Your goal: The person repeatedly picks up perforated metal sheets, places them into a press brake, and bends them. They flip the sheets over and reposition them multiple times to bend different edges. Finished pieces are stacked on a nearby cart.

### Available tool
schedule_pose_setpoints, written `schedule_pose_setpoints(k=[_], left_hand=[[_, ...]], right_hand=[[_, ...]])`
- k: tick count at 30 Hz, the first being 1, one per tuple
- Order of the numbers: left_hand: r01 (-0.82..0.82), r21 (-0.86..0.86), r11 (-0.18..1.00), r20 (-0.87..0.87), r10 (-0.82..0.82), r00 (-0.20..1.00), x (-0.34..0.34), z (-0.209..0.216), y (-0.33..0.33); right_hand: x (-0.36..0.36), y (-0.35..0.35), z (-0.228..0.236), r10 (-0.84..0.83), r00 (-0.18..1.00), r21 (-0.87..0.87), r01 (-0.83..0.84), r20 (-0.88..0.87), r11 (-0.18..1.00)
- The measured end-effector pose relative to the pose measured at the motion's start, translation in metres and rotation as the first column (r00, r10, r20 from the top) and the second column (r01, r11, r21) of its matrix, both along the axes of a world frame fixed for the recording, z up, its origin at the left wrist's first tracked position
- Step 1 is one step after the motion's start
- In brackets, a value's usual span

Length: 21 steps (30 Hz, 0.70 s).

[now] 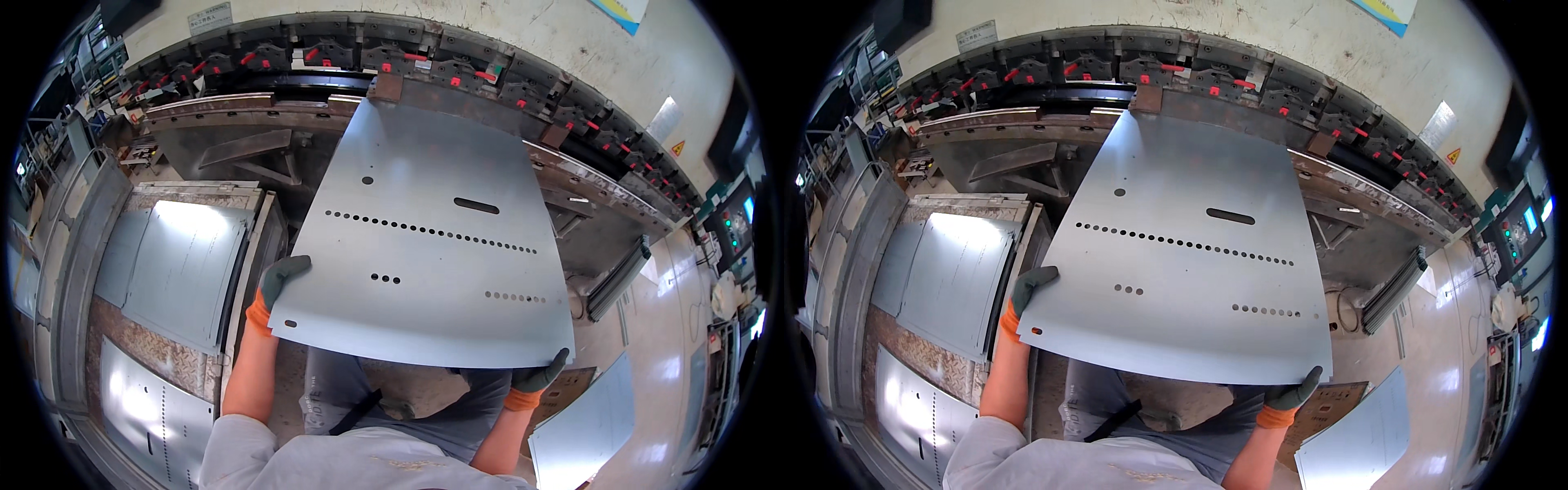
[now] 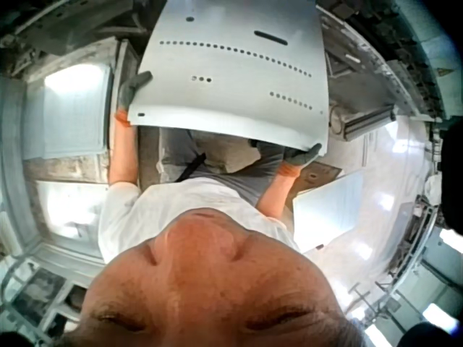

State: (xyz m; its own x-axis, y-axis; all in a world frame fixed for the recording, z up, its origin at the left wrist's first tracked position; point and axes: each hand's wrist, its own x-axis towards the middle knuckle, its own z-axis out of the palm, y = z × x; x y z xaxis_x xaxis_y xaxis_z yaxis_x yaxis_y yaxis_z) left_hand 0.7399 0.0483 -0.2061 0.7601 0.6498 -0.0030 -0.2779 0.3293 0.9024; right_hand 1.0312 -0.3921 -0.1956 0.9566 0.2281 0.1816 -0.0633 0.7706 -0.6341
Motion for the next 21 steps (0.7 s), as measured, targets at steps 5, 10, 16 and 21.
schedule_pose_setpoints(k=[5, 10, 16, 21], left_hand=[[-0.096, 0.558, 0.824, 0.035, 0.092, 0.995, 0.003, 0.033, -0.008], [-0.246, 0.886, 0.393, 0.107, 0.343, 0.933, 0.025, 0.095, 0.003], [0.493, -0.054, 0.868, 0.541, -0.389, 0.745, 0.078, 0.26, 0.016], [0.365, 0.107, 0.925, 0.525, -0.365, 0.769, 0.112, 0.344, 0.038]], right_hand=[[0.001, -0.001, 0.013, 0.036, 0.995, -0.015, -0.035, 0.092, 0.999], [0.009, 0.004, 0.061, 0.185, 0.958, 0.16, -0.222, 0.217, 0.962], [-0.003, 0.028, 0.145, 0.418, 0.81, -0.182, -0.376, 0.412, 0.908], [-0.008, 0.02, 0.15, 0.438, 0.796, -0.299, -0.335, 0.418, 0.893]])
